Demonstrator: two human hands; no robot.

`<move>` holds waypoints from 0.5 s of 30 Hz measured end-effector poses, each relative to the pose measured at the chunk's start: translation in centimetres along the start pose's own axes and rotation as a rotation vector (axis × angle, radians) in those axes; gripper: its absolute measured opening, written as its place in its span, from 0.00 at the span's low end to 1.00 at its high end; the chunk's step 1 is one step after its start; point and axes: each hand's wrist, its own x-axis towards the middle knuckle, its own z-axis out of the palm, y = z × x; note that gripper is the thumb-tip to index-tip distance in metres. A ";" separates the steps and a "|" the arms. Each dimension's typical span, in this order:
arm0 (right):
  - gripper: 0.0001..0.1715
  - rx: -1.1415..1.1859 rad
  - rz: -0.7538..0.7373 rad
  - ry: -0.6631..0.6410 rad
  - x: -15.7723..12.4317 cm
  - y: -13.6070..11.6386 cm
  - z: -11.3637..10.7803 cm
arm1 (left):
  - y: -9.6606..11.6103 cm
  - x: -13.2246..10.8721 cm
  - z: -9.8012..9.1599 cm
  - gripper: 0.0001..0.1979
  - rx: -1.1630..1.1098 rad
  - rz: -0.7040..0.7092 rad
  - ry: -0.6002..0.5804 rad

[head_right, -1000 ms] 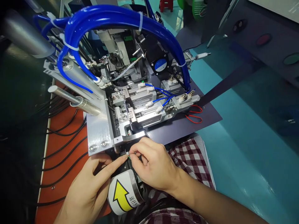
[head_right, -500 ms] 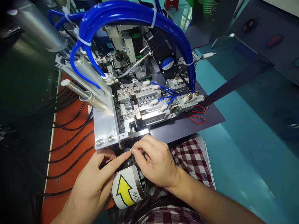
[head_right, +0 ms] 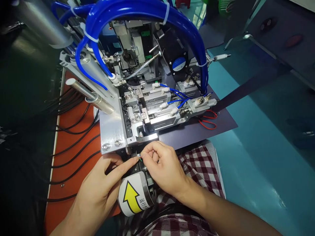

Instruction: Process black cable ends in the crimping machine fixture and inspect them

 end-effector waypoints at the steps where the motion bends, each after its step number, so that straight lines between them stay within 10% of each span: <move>1: 0.08 0.028 0.055 -0.016 0.0 -0.1 0.0 | -0.1 0.0 0.0 0.26 -0.001 -0.006 -0.001; 9: 0.08 0.148 0.247 -0.101 0.6 -0.3 -0.4 | 0.0 0.1 -0.1 0.24 -0.006 -0.036 0.011; 15: 0.05 0.009 0.026 0.059 -0.8 0.4 -0.4 | 0.2 0.0 -0.2 0.21 -0.021 -0.064 -0.006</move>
